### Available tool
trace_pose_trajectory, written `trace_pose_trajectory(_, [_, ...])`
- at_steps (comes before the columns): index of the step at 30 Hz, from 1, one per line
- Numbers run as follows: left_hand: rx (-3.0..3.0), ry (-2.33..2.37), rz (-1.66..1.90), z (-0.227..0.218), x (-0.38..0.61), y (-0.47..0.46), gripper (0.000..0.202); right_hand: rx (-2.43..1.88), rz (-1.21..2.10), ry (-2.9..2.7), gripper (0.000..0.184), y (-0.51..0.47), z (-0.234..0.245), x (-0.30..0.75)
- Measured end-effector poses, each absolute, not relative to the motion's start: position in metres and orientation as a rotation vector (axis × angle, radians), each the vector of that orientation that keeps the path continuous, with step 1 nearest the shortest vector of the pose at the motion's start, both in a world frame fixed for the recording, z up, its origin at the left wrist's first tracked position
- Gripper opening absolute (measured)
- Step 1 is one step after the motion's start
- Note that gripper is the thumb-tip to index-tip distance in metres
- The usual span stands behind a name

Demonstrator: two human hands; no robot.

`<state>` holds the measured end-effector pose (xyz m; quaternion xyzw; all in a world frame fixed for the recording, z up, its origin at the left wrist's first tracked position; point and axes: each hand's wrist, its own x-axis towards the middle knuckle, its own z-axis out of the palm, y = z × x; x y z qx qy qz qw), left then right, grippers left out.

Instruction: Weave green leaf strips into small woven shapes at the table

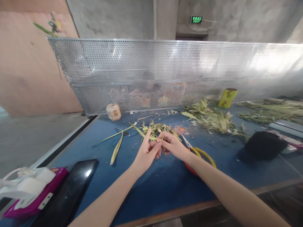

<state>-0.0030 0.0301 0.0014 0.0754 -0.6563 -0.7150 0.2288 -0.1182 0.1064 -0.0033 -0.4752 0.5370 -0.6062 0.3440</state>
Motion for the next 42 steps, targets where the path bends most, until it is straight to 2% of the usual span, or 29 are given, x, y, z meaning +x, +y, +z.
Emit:
trace_pose_trajectory(10, [0.147, -2.059, -1.642, 0.003, 0.005, 0.034, 0.072, -1.312, -1.673, 1.515, 0.013, 0.107, -0.007, -0.116])
trace_pose_trajectory(14, [0.120, -2.187, -1.495, 0.002, 0.005, 0.031, 0.071, -1.273, -1.608, 1.474, 0.018, 0.108, -0.003, -0.119])
trace_pose_trajectory(20, [0.184, -2.116, -1.567, -0.001, 0.003, 0.022, 0.071, -1.254, -1.537, 1.226, 0.027, 0.111, -0.001, -0.129])
trace_pose_trajectory(23, [0.235, -2.022, -1.516, -0.003, 0.003, 0.018, 0.076, -1.308, -1.558, 1.205, 0.028, 0.111, 0.000, -0.129])
trace_pose_trajectory(28, [0.212, -2.021, -1.308, -0.005, 0.003, 0.016, 0.101, -1.308, -1.591, 1.228, 0.040, 0.112, 0.002, -0.124])
trace_pose_trajectory(34, [0.226, -2.161, -1.227, -0.006, 0.003, 0.012, 0.087, -1.287, -1.498, 1.274, 0.043, 0.111, 0.001, -0.121])
trace_pose_trajectory(42, [0.099, -2.254, -1.196, -0.007, 0.002, 0.011, 0.072, -1.367, -1.512, 1.351, 0.030, 0.111, -0.001, -0.127])
